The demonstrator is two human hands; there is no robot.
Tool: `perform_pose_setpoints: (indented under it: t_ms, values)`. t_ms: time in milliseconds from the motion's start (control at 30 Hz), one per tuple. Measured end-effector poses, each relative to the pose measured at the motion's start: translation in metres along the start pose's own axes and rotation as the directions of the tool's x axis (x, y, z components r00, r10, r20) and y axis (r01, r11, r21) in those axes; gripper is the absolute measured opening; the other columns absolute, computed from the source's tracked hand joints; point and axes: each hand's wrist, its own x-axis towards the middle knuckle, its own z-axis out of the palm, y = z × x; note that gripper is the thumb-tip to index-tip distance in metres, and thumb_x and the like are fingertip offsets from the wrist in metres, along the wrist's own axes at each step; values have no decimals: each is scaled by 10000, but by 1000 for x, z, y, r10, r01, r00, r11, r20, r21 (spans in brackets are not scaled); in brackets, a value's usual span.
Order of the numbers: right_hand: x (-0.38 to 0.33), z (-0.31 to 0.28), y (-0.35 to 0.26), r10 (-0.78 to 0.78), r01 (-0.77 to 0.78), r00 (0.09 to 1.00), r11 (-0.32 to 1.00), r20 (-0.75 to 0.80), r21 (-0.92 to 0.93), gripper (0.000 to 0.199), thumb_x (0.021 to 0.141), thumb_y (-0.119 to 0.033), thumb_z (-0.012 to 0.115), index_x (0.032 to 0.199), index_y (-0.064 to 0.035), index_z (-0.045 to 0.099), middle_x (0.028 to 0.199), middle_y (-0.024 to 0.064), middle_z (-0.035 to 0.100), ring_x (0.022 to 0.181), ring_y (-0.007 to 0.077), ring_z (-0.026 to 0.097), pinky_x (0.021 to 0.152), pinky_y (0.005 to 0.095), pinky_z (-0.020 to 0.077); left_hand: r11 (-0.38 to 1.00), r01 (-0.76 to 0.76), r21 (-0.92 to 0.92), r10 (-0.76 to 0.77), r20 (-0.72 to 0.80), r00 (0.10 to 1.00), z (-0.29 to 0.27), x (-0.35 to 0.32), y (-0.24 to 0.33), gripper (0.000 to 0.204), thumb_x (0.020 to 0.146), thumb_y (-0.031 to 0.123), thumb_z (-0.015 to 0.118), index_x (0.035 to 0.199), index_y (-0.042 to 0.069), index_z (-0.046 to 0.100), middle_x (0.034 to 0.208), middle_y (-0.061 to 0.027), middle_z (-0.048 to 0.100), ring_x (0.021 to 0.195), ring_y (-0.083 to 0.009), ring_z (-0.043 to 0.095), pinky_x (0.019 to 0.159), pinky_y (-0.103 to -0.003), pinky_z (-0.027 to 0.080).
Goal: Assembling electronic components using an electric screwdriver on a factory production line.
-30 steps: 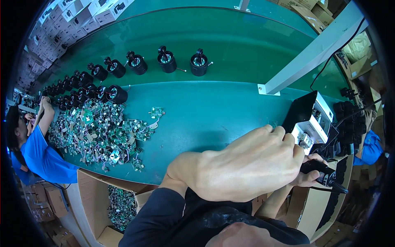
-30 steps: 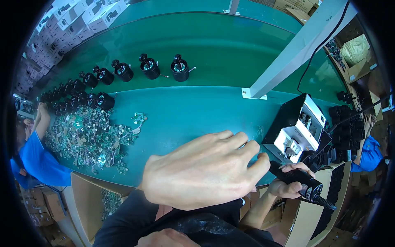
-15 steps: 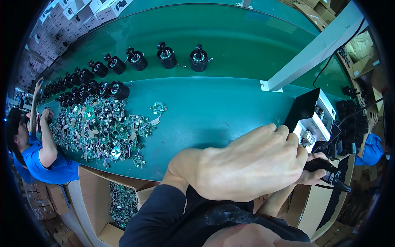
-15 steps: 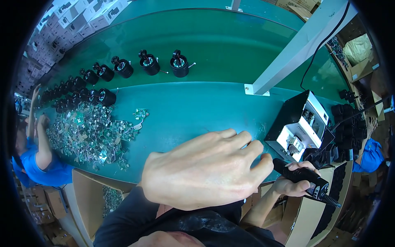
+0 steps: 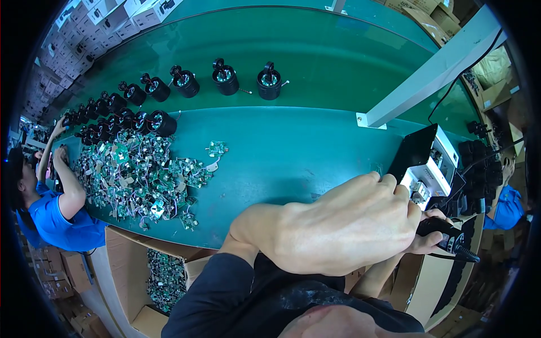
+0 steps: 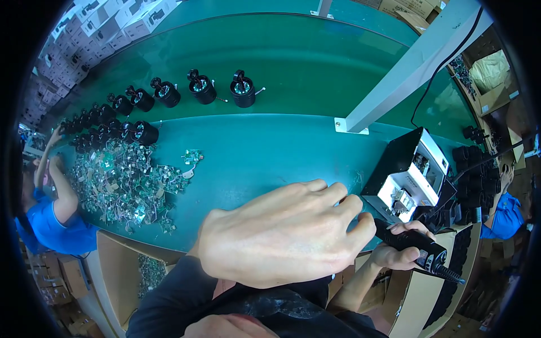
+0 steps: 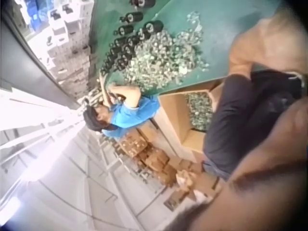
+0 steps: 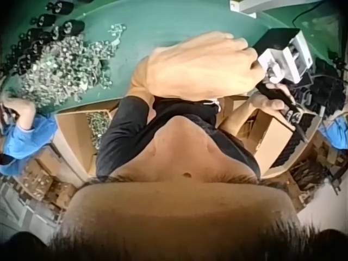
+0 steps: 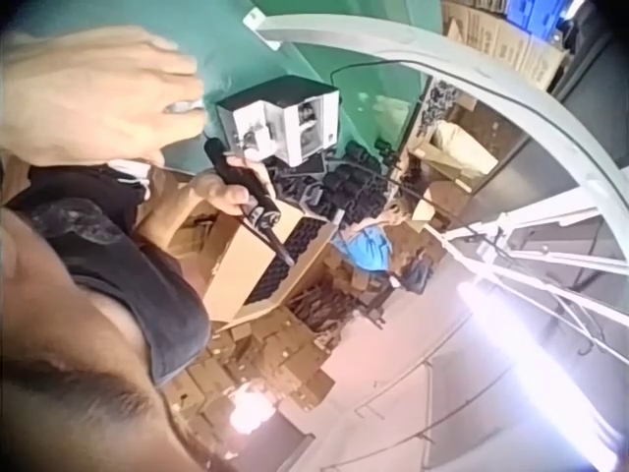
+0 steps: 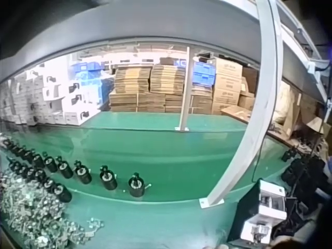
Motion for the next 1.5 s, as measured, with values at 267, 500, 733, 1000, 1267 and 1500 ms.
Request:
perform_pose_setpoints:
  t_ms: [267, 500, 733, 1000, 1267, 1500]
  values:
    - [-3, 1, -3, -11, 10, 1000, 999, -4, -46, 622, 930, -630, 457, 1036, -17, 432, 804, 91, 591, 524, 119, 539, 527, 222, 470, 1000, -24, 19, 23, 19, 1000, 5, 1, -3, 159, 807, 67, 609, 906, -36, 538, 803, -158, 558, 729, -236, 524, 656, -320, 465]
    - [-1, 1, 2, -7, 7, 1000, 1000, -2, 20, 608, 931, -622, 457, 1021, -21, 433, 773, 80, 586, 508, 119, 532, 509, 226, 471, 1000, -6, -15, 6, 40, 999, 4, 1, -6, 177, 792, 60, 621, 917, -37, 540, 802, -161, 558, 734, -246, 533, 660, -326, 471]
    - [4, 9, -7, 1, -1, 1000, 999, -8, -33, 593, 938, -614, 448, 1011, -26, 435, 774, 76, 583, 513, 117, 533, 533, 226, 477, 999, 4, 37, -6, 39, 999, 1, 1, -3, 166, 795, 50, 619, 914, -36, 541, 808, -165, 563, 740, -246, 536, 661, -326, 473]
    - [4, 17, -13, -7, 5, 998, 999, -66, -45, 590, 935, -610, 459, 1014, -26, 456, 755, 75, 594, 511, 116, 533, 507, 216, 458, 999, -19, 35, 16, 89, 996, 2, 0, -4, 170, 811, 56, 620, 924, -41, 538, 822, -162, 571, 754, -243, 542, 667, -330, 476]
    - [4, 27, -20, -32, 34, 999, 997, 21, -70, 583, 918, -583, 520, 1092, -30, 468, 768, 106, 601, 530, 134, 563, 467, 224, 456, 999, -31, 29, 27, 122, 992, 6, 4, -2, 239, 827, 132, 644, 970, -29, 542, 855, -151, 569, 754, -232, 537, 688, -320, 477]
    - [5, 20, -13, -105, 106, 994, 994, -18, 10, 549, 941, -505, 554, 1195, -35, 427, 835, 148, 608, 536, 132, 566, 460, 231, 474, 994, 94, 53, -102, 183, 978, -2, 11, -4, 334, 821, 228, 673, 1042, 4, 560, 895, -126, 570, 794, -258, 552, 719, -326, 478]
